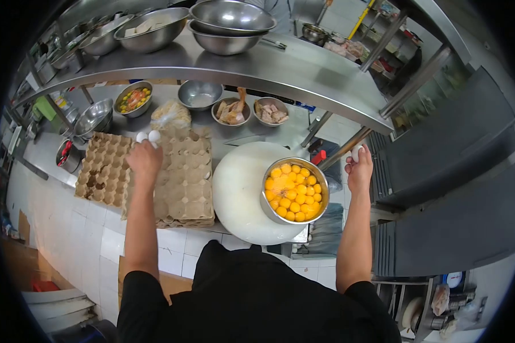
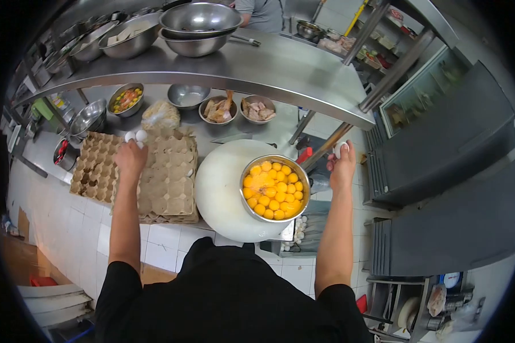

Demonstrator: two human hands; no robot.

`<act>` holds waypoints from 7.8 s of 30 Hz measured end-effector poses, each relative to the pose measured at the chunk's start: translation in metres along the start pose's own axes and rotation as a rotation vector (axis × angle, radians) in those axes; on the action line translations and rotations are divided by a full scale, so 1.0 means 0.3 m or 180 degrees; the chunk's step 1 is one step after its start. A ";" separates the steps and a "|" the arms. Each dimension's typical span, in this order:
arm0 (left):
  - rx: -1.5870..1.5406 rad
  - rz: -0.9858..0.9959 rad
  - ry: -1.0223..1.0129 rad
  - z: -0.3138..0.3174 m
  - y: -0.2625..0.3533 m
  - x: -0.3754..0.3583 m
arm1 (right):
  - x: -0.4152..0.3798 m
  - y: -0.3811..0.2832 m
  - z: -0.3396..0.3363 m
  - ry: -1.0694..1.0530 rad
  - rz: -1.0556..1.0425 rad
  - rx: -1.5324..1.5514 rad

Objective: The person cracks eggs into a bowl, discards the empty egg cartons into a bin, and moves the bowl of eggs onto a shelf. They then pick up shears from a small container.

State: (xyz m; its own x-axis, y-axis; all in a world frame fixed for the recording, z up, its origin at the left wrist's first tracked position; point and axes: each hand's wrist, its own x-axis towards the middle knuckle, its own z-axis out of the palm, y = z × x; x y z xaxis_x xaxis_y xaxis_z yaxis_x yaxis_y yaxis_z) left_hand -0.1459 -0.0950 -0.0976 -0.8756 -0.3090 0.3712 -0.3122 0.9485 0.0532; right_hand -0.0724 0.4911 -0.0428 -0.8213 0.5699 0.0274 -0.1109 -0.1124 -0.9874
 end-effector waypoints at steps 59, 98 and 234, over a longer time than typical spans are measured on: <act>-0.0116 -0.0142 -0.0269 -0.023 -0.162 0.016 | -0.161 0.016 -0.039 -0.0223 0.0509 0.1096; -0.2882 0.0948 -0.0904 -0.209 0.308 -0.117 | -0.033 -0.032 0.009 0.0581 -0.0460 0.0245; -0.3792 -0.1101 -0.2093 -0.133 0.096 -1.300 | -0.308 -0.137 0.259 -0.3046 -0.1304 -0.3743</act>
State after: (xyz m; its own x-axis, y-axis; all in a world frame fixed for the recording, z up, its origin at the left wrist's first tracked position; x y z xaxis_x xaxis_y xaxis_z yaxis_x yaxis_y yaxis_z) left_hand 0.2011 0.0556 -0.2038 -0.9332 -0.1971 -0.3006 -0.3390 0.2048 0.9182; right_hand -0.0355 0.3796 0.0074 -0.9325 -0.3574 -0.0524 -0.3000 0.8470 -0.4389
